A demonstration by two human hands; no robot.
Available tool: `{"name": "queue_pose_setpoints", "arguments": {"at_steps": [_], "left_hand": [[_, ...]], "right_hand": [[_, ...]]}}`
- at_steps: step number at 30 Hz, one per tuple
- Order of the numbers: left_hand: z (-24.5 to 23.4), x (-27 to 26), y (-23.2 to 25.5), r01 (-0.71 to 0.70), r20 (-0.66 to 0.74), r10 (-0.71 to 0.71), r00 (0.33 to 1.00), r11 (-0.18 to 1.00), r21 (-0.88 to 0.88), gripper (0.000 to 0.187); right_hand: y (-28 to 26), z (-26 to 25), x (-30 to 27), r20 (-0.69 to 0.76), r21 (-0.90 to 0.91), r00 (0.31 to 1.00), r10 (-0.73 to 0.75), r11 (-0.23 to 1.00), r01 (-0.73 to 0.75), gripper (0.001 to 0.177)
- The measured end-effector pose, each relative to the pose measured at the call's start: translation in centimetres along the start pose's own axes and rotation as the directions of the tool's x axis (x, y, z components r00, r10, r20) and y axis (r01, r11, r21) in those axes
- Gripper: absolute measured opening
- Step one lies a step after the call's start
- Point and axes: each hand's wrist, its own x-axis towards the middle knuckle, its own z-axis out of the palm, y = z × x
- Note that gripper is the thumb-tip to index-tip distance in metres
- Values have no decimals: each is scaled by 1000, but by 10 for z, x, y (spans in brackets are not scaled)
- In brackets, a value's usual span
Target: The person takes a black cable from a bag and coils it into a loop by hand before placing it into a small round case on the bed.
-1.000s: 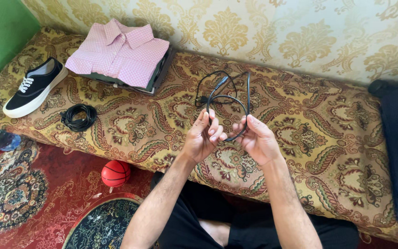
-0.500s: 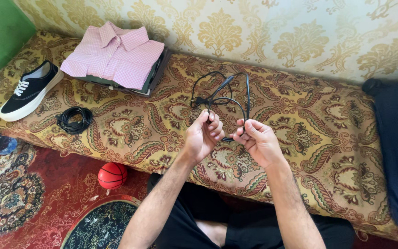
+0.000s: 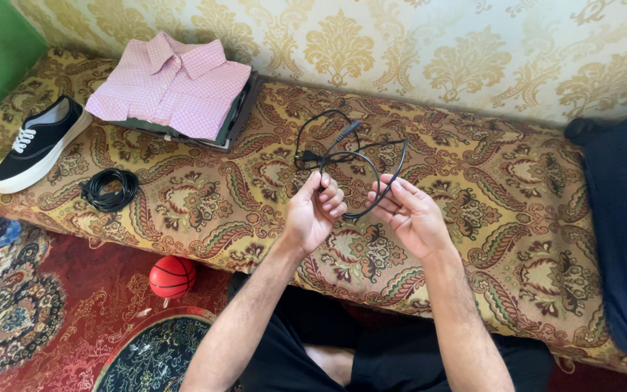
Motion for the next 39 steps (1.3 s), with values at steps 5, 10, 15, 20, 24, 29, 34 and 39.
{"name": "queue_pose_setpoints", "arguments": {"at_steps": [5,10,15,20,24,29,34,39], "left_hand": [[5,-1,3,21,11,-22,1000,998,53,31],[9,-5,9,-2,65,-7,998,991,135,25],[0,-5,7,-29,72,12,997,971,239,20],[-12,-1,-2,-62,44,50,998,947,314,20],[-11,0,-5,-94,46,84,995,932,349,18],[0,1,-10,-168,45,183,982,745,645,18],[21,-1,-13,-156,-6,347,938,438,885,20],[29,0,-9,-204,134,410,902,132,970,25]], "right_hand": [[7,-21,5,45,47,999,-3,999,1,19],[9,-28,7,116,44,993,6,999,-11,18],[7,-19,6,113,-76,994,-12,997,21,15],[1,4,-7,159,-140,987,-9,990,32,15],[3,7,-11,178,-143,983,-36,988,62,18],[5,9,-11,46,-220,997,-55,973,64,21],[7,11,-14,-7,-298,994,-113,949,106,19],[6,5,-15,-52,-401,986,-158,908,124,19]]}}
